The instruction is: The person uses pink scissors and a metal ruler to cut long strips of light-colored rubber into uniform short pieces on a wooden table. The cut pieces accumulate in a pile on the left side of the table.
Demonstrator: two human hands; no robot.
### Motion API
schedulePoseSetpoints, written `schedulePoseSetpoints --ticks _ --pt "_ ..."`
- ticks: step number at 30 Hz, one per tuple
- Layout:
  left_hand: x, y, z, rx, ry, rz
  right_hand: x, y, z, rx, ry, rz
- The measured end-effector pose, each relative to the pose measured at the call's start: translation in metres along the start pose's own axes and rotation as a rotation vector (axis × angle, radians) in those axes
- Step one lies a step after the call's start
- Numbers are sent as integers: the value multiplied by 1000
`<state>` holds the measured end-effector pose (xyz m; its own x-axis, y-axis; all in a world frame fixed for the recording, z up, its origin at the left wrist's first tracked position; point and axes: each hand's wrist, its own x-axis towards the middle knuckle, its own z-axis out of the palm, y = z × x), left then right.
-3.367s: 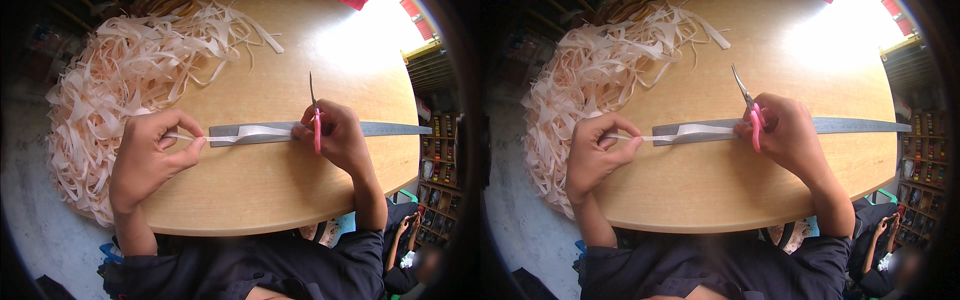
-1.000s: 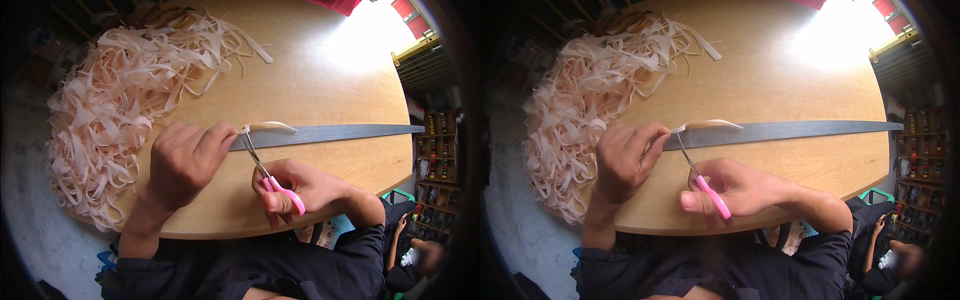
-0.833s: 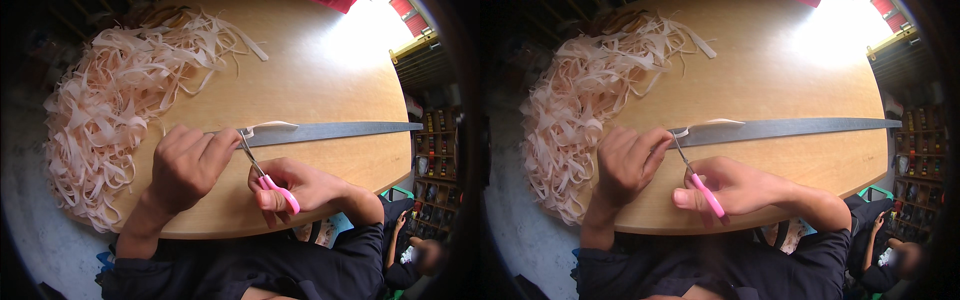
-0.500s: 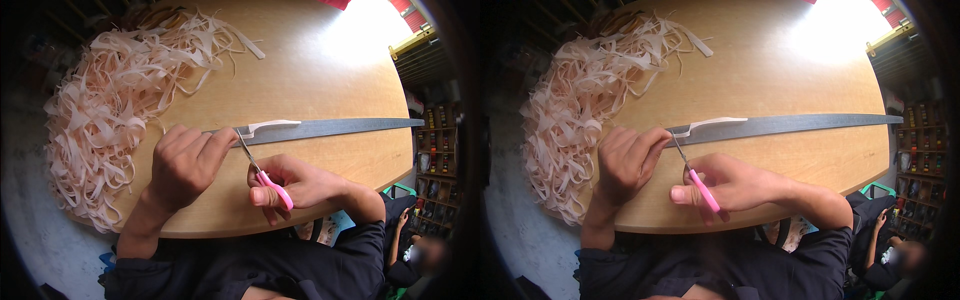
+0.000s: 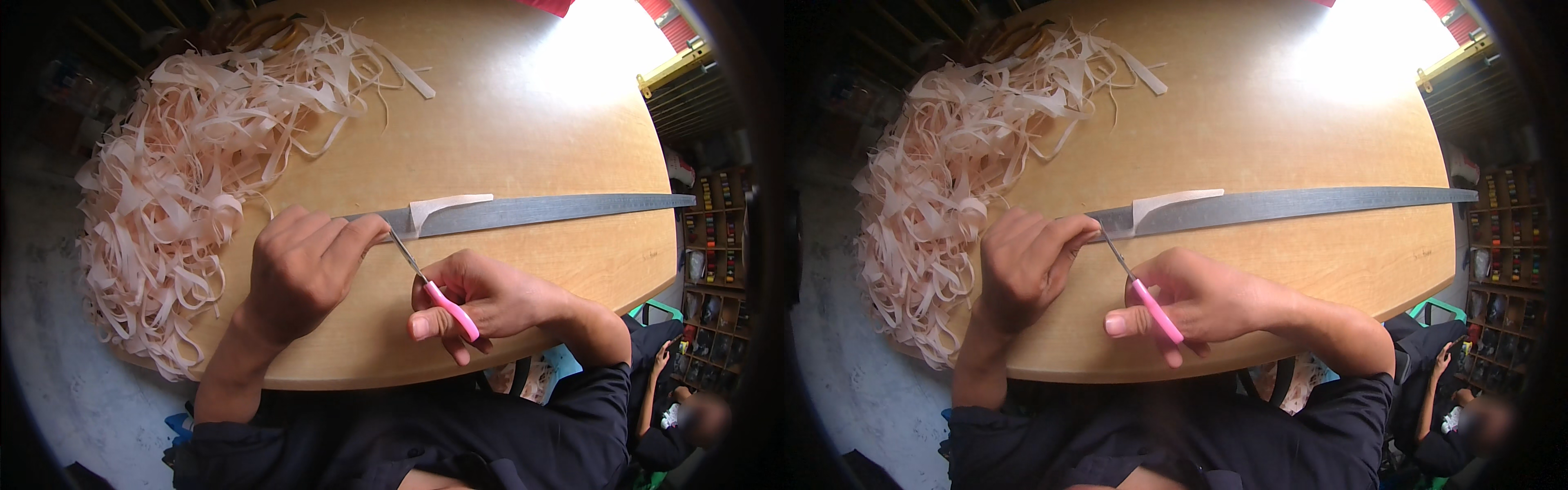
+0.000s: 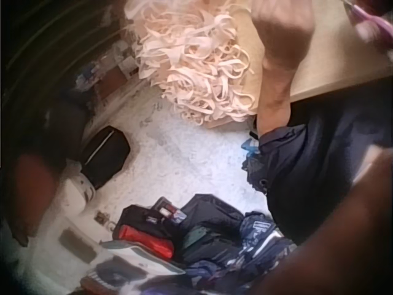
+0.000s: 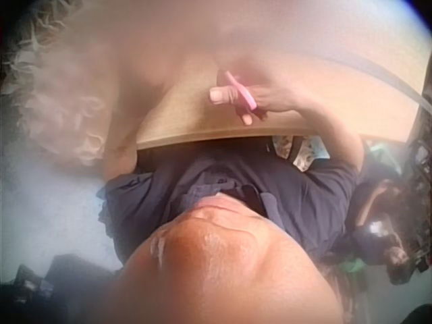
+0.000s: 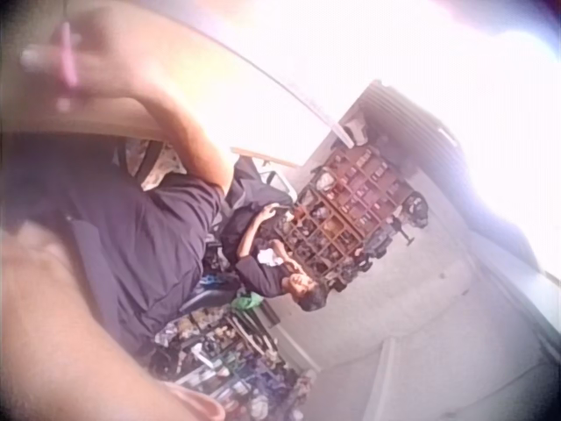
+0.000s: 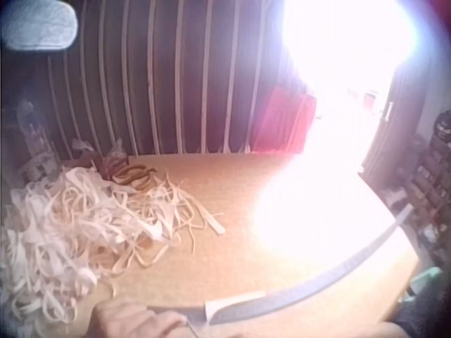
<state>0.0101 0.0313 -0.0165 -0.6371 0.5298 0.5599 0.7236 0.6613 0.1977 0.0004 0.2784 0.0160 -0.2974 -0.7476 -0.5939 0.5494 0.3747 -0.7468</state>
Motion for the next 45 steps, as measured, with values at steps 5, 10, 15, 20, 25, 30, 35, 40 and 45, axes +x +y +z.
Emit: schedulePoseSetpoints --ticks 5,10,15,20,25,30,35,40,45 --pt "1 0 -7 -11 13 -66 -3 4 -1 -13 50 -63" --pt "3 -8 -18 -49 107 -240 -13 9 -7 -557 736 -430" --pt "2 -6 -15 -122 46 -263 -8 15 -30 -871 1075 -395" --pt "0 8 -4 -399 -53 -409 0 25 -38 -989 1043 -368" --pt "-3 4 6 -389 -87 -331 0 29 -42 -924 1062 -440" --pt "-6 1 9 -278 -123 -246 -42 26 -63 -710 1202 -758" --pt "-8 1 6 -394 -115 -336 -150 66 -75 -511 1973 -1139" --pt "-10 3 -1 -424 -111 -457 -185 216 -57 -210 2418 -957" --pt "-7 8 5 -493 -25 -569 -163 407 -42 -161 2854 -146"
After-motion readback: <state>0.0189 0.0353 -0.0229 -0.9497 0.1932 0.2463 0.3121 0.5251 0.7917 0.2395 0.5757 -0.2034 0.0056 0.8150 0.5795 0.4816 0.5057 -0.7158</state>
